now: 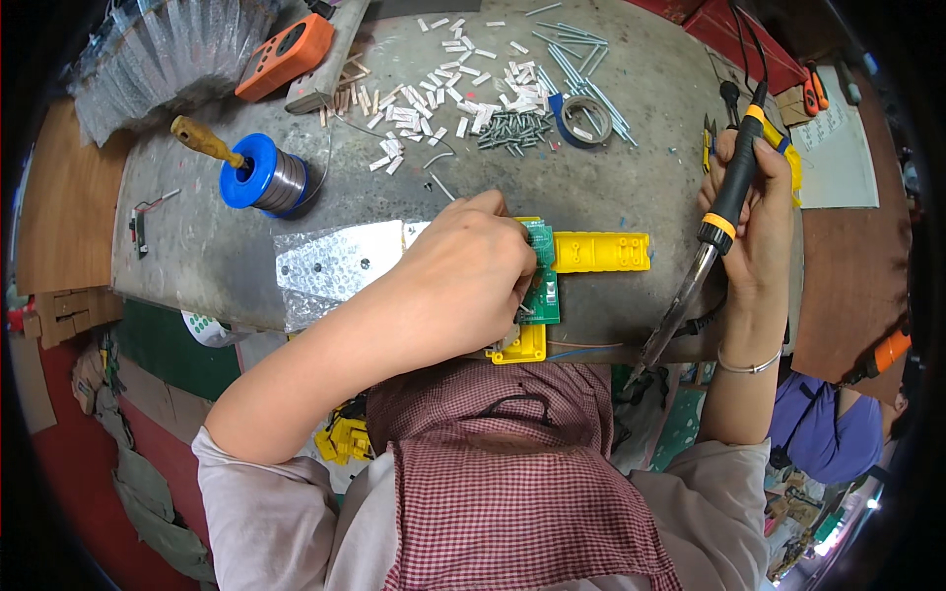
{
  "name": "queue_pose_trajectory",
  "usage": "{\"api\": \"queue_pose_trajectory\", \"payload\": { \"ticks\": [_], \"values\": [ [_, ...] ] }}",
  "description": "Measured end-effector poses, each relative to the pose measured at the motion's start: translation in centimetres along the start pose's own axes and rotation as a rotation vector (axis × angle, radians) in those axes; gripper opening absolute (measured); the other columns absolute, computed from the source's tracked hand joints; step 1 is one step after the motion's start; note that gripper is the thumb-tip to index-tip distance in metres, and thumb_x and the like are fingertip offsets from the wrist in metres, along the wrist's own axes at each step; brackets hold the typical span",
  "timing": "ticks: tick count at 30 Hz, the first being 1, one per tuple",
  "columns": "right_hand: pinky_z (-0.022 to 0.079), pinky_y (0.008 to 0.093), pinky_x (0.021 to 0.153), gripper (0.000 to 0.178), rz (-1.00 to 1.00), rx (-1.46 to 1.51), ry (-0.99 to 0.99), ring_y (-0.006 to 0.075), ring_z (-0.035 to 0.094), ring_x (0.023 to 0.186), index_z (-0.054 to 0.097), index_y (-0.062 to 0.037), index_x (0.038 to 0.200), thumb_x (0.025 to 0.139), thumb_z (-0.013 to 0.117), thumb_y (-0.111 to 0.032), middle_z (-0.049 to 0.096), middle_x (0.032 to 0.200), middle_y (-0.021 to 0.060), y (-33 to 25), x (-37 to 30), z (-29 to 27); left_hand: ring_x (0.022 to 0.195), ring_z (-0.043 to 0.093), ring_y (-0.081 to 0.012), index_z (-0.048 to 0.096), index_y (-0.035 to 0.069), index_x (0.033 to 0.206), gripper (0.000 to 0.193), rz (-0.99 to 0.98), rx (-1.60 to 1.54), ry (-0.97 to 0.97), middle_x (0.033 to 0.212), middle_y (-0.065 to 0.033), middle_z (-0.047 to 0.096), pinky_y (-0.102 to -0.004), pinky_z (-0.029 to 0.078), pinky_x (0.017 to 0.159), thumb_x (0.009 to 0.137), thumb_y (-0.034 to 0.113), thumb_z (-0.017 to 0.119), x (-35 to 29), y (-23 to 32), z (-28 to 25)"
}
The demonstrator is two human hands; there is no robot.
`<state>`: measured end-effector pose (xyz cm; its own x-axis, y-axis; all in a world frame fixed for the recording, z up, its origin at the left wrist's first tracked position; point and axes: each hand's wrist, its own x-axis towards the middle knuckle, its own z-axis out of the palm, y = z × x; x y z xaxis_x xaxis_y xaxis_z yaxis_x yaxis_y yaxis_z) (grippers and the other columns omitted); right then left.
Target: Assemble an electronic device by installing a PCB, wiring, and soldering components into a plastic housing.
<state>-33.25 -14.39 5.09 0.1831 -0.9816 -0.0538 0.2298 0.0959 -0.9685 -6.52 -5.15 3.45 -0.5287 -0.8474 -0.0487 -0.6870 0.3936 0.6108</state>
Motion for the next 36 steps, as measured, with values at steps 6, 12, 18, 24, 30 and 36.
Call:
{"api": "queue_pose_trajectory", "payload": {
  "ticks": [6,12,18,24,30,36],
  "values": [
    [0.023,0.0157,0.042,0.035,0.027,-0.059,0.027,-0.0006,0.031,0.046,0.059,-0.0004,0.094,0.098,0.05,-0.034,0.045,0.059,-0.0037,-0.1,-0.1,0.9,0.089,0.056,-0.0293,0.068,0.001,0.075,0.005,0.084,-0.135,0.216,0.08,-0.0113,0.062,-0.0397,0.048,0.077,0.071,0.002,0.069,-1.2,-0.5,0.0],
    [0.025,0.0173,0.043,0.036,-0.071,-0.24,0.166,0.0006,0.032,0.044,0.06,-0.0001,0.094,0.099,0.051,-0.034,0.042,0.053,-0.0043,-1.4,0.5,0.8,0.085,0.058,-0.0295,0.07,0.001,0.083,0.01,-0.252,0.191,0.581,0.083,-0.0093,0.064,-0.0393,0.047,0.076,0.077,0.009,0.072,-3.2,-2.6,-0.1],
    [0.024,0.0174,0.043,0.038,0.01,-0.124,0.079,0.0011,0.03,0.043,0.058,-0.0035,0.085,0.1,0.05,-0.038,0.039,0.053,-0.006,-1.3,0.9,1.1,0.086,0.061,-0.0288,0.072,0.002,0.087,0.012,-0.219,-0.048,0.625,0.084,-0.0102,0.068,-0.0379,0.048,0.078,0.081,0.012,0.07,-1.6,-2.8,1.3],
    [0.021,0.0185,0.044,0.036,-0.034,-0.191,0.034,0.001,0.028,0.044,0.057,-0.0062,0.082,0.1,0.05,-0.037,0.038,0.054,-0.007,-0.2,0.6,0.7,0.085,0.06,-0.0262,0.07,0.004,0.081,0.014,0.04,-0.127,0.505,0.08,-0.0057,0.066,-0.0375,0.048,0.078,0.069,0.003,0.076,-1.5,-1.1,2.7],
    [0.019,0.0196,0.044,0.038,-0.037,-0.229,0.096,0.0004,0.027,0.047,0.056,-0.0065,0.082,0.099,0.051,-0.04,0.036,0.056,-0.0076,1.0,0.2,1.1,0.087,0.058,-0.0259,0.07,0.006,0.079,0.015,0.081,-0.098,0.417,0.078,-0.0047,0.062,-0.0376,0.046,0.079,0.066,0.004,0.077,-1.3,-0.9,2.5],
    [0.019,0.0195,0.045,0.037,-0.015,-0.235,0.139,0.0006,0.028,0.048,0.057,-0.0064,0.085,0.098,0.052,-0.041,0.037,0.057,-0.0078,0.8,0.1,1.9,0.086,0.056,-0.0265,0.07,0.006,0.08,0.015,0.066,-0.066,0.388,0.08,-0.0051,0.06,-0.038,0.046,0.078,0.066,0.004,0.076,-1.2,-0.7,2.3]
  ]
}}
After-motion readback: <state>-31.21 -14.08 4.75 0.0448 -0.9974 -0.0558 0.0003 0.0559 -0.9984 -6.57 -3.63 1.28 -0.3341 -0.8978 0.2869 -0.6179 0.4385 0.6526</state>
